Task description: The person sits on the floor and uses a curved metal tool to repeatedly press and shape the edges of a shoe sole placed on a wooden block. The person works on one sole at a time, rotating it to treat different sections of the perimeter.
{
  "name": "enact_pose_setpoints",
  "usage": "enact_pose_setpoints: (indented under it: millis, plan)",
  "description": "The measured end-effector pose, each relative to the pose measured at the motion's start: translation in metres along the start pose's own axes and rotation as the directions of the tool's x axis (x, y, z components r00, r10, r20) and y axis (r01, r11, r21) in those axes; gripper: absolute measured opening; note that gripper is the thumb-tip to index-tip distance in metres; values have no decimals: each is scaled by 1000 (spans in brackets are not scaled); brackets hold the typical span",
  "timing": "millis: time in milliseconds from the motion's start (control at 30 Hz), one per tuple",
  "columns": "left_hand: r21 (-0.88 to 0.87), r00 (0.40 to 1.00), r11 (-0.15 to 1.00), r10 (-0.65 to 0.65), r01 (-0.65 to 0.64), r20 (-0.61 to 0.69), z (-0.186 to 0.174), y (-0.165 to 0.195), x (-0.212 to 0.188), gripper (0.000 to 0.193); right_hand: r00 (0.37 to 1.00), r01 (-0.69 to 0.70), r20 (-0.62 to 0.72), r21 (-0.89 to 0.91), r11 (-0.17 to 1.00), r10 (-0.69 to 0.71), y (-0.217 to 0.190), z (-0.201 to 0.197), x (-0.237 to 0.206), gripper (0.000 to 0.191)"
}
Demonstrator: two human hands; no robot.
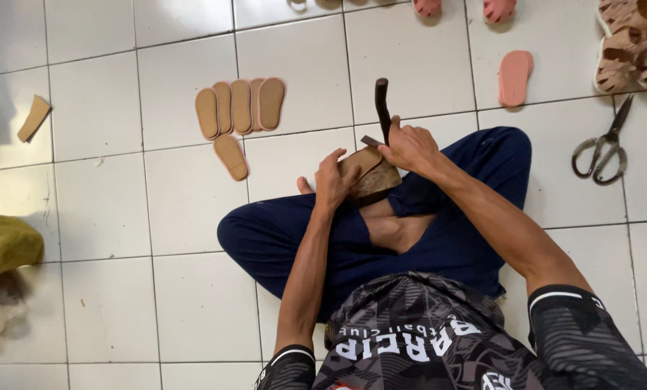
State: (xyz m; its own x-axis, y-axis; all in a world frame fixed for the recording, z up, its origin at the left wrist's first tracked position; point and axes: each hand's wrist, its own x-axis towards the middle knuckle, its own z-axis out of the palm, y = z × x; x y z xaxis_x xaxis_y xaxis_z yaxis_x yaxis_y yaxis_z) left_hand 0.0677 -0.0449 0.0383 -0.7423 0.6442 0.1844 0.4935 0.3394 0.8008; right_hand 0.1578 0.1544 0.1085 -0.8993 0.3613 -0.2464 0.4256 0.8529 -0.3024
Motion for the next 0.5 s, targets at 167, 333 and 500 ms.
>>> enact_pose_setpoints:
  millis: [167,333,500]
  plan:
    - [-178,994,978,-109,111,23,0,5,-3,45,999,18,45,-108,994,-14,-20,6,15,77]
    - [-183,986,969,-161,167,47,-3,11,0,42,998,35,65,-138,990,-26,-31,12,8,77]
    - [-127,998,990,-57,58,12,-8,17,1,40,995,37,98,-112,993,-26,-27,7,-6,81]
